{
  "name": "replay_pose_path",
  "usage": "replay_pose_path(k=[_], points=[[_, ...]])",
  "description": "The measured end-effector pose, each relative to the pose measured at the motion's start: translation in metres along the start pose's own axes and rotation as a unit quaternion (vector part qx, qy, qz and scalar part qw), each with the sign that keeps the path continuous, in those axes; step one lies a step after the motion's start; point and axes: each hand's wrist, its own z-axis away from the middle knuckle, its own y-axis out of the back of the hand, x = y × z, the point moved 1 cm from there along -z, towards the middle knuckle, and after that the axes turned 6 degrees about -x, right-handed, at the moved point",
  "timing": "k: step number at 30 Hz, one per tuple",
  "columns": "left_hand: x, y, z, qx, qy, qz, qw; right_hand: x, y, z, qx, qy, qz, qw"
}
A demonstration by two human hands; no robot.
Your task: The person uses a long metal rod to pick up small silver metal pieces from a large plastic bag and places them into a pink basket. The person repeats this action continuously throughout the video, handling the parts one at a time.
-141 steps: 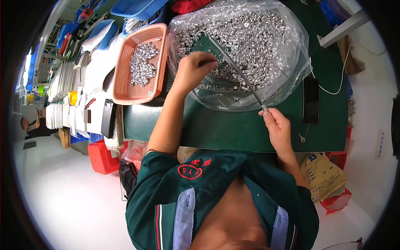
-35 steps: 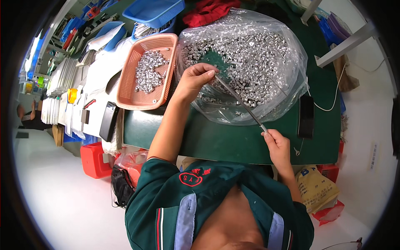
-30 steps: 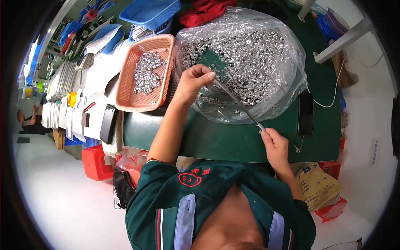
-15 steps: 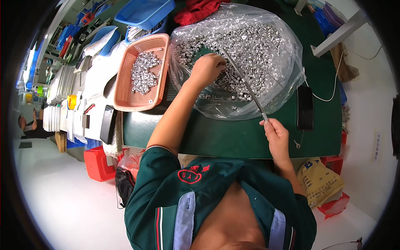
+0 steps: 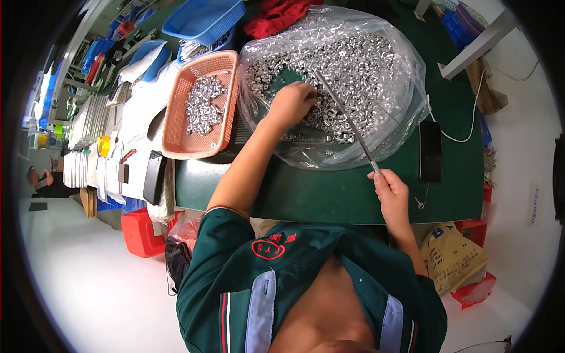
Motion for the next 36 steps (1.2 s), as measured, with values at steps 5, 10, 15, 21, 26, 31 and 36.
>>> replay_pose_path(k=[5,10,15,21,26,31,36], points=[[-0.012,0.017,0.016,0.007,0.053,0.704,0.708,-0.001,0.003,0.002,0.001,0.002,0.001,1.000],[-0.020,0.015,0.027,-0.053,0.032,0.834,0.549,0.000,0.000,-0.001,-0.006,0.034,0.074,0.997],[-0.018,0.017,0.039,-0.052,0.008,0.827,0.560,-0.002,-0.004,0.001,-0.009,0.058,0.089,0.994],[-0.018,0.015,0.040,-0.029,0.025,0.806,0.591,-0.006,-0.005,0.002,-0.019,0.057,0.119,0.991],[-0.017,0.018,0.042,-0.033,0.027,0.760,0.648,-0.009,-0.006,0.001,-0.021,0.072,0.148,0.986],[-0.012,0.027,0.046,0.002,0.066,0.672,0.738,-0.012,-0.002,0.002,0.010,0.092,0.242,0.966],[-0.008,0.014,0.050,-0.016,0.105,0.623,0.775,-0.020,-0.015,0.002,0.060,0.186,0.287,0.938]])
